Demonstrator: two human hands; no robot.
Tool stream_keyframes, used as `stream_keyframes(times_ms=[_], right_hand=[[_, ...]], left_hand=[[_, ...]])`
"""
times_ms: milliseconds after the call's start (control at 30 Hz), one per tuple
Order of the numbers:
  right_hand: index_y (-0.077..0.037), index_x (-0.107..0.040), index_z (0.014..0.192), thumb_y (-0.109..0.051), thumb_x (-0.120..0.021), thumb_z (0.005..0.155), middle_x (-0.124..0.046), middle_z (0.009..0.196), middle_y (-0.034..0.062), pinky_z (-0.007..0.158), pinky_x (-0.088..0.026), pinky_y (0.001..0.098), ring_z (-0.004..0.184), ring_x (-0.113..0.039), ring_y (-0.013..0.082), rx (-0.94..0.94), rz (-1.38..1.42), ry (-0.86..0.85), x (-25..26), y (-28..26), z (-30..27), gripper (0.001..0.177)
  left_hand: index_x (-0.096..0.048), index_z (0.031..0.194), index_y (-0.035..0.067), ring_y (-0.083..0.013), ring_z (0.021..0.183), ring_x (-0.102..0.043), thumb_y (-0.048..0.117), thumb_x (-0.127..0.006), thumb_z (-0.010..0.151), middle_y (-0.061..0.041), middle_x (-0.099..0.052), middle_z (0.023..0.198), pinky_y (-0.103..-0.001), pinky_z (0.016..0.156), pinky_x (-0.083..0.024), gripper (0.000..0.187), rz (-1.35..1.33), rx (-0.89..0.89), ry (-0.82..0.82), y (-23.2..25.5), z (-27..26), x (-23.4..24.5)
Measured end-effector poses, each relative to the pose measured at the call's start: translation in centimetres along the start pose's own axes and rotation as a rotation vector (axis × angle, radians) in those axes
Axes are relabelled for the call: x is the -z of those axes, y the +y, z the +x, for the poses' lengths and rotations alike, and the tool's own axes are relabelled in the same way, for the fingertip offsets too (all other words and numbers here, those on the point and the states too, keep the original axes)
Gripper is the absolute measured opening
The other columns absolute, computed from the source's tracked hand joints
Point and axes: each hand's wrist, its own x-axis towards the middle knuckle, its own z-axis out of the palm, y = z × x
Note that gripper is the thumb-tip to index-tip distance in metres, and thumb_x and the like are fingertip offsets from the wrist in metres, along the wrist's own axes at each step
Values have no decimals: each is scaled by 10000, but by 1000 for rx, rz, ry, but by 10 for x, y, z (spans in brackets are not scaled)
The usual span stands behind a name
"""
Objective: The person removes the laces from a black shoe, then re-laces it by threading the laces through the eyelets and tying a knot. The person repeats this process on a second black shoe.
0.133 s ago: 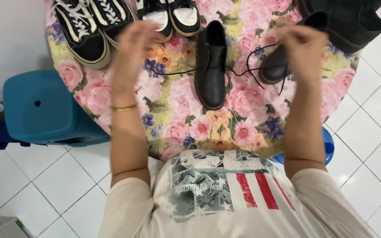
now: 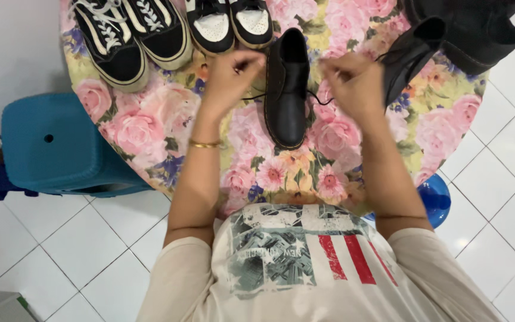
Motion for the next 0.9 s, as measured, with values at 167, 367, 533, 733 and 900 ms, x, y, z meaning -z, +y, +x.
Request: stream_keyframes(times_ms=[167, 367, 533, 733, 900], right_hand=[[-68, -807, 1010, -101, -823, 917, -664, 795, 73, 614, -494, 342, 670, -636, 228, 184, -300, -14, -29, -23, -19, 99], [-85, -797, 998, -78, -846, 914, -634, 810, 48, 654, -488, 361, 737, -607, 234, 290, -418, 0, -39, -28, -16, 97], [-81, -789, 1015, -38, -856, 904, -649, 866, 34, 692, -485, 351, 818, -593, 230, 344, -421, -18, -40, -27, -14, 137], [-64, -774, 1030, -9, -860, 908, -647, 892, 41, 739, -490, 360, 875, -589, 256, 409, -442, -25, -50, -22, -14, 158], [-65, -763, 1019, 17, -843, 883, -632, 880, 54, 764, -476, 380, 875, -576, 262, 318, -367, -48, -53, -23, -11, 178]], left_hand=[[-778, 1035, 16, -139, 704, -644, 108, -809, 867, -70, -713, 807, -282, 685, -518, 194, 170, -26, -14, -25, -14, -24], [-771, 1021, 13, -162, 713, -635, 52, -830, 816, -73, -683, 821, -289, 683, -526, 217, 111, -73, -26, -28, -13, -28], [-772, 1037, 18, -159, 734, -652, 40, -841, 801, -76, -710, 871, -294, 706, -539, 247, 89, -62, -44, -26, -14, -26], [-783, 1034, 21, -171, 790, -698, 42, -870, 806, -101, -733, 950, -294, 728, -557, 245, 57, -70, -71, -27, -17, -24], [-773, 1044, 15, -172, 840, -746, 43, -854, 825, -107, -742, 1007, -274, 727, -572, 235, 1, -12, -99, -27, -16, -22]])
